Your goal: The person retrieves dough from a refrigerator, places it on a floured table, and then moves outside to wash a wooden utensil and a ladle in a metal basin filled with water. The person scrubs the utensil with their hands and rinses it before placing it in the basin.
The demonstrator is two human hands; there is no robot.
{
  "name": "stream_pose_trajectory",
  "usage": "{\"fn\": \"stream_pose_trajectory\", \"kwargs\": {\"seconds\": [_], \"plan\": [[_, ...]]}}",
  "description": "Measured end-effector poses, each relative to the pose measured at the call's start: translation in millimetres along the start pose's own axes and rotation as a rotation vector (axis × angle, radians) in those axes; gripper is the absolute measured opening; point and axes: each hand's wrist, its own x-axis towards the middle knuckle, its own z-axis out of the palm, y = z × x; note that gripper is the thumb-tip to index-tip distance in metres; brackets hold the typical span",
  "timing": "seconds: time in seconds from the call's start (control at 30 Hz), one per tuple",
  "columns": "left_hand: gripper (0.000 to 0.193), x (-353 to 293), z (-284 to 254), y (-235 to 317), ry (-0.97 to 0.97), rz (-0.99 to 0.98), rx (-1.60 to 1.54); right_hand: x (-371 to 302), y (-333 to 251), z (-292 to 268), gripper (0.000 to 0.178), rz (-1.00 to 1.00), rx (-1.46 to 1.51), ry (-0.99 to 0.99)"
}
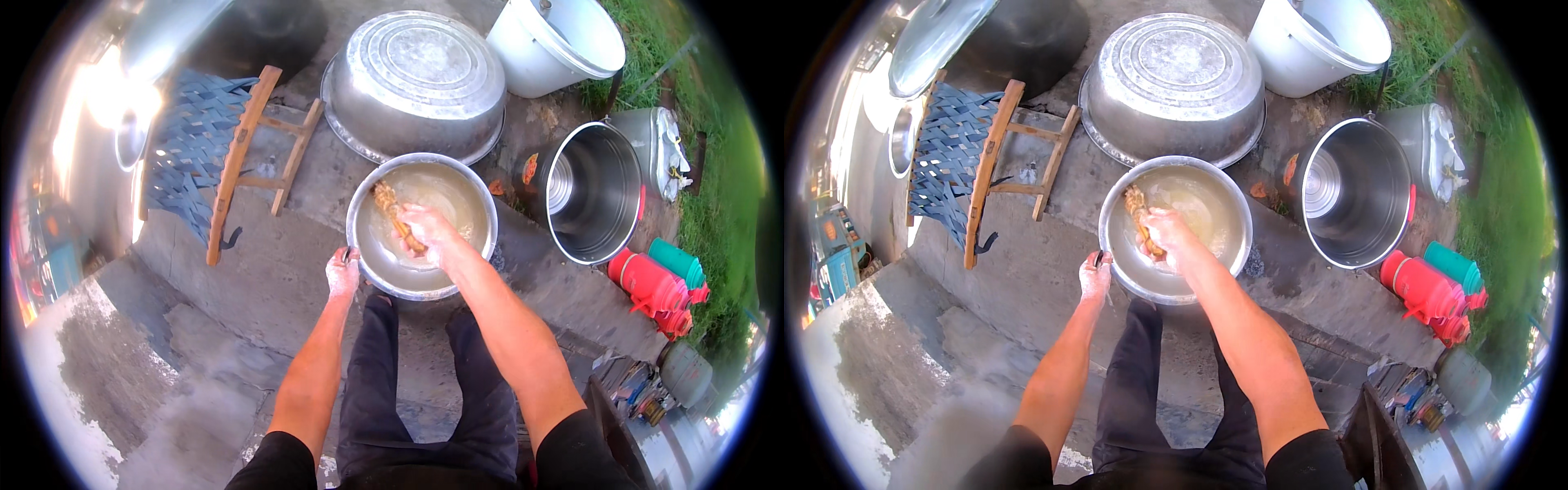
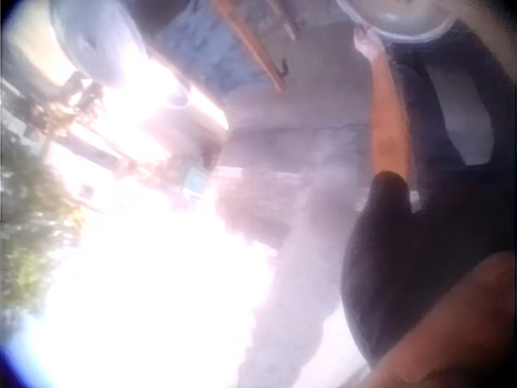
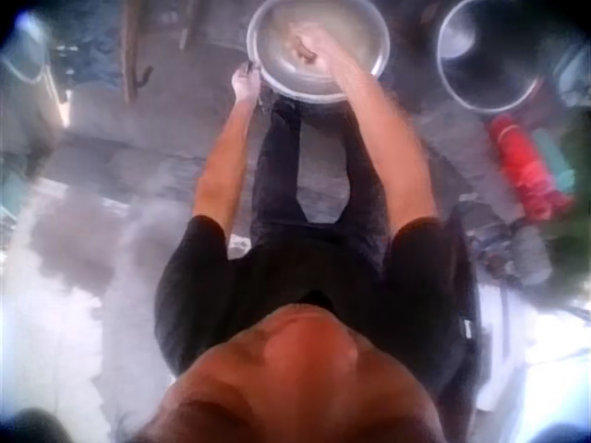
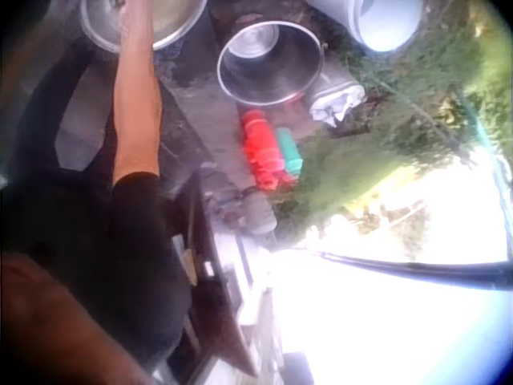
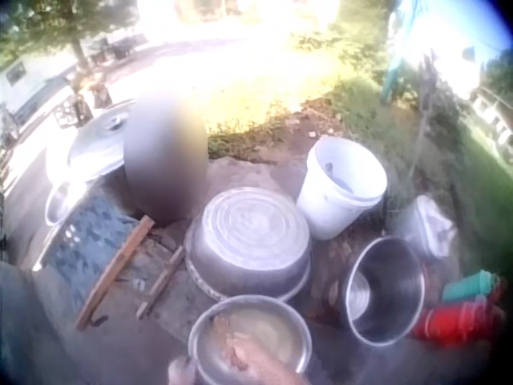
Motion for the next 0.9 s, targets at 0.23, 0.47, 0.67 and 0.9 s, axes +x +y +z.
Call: {"fn": "stream_pose_trajectory", "kwargs": {"seconds": [0.23, 0.47, 0.67, 0.9], "plan": [[0.026, 2, 6, -9, -0.014, -0.073, -0.009, -63, 77, -101, 0.053, -0.167, 0.293, 0.45], [0.018, -8, 15, -9, 0.079, -0.182, -0.16, -96, 168, -18, 0.046, 0.131, 0.182, 0.419], [0.016, -27, 13, 27, 0.073, -0.311, -0.233, -100, 141, -12, 0.044, 0.283, 0.173, 0.366], [0.019, -32, 13, 31, 0.077, -0.346, -0.278, -111, 86, -53, 0.049, 0.088, -0.074, 0.538]]}}
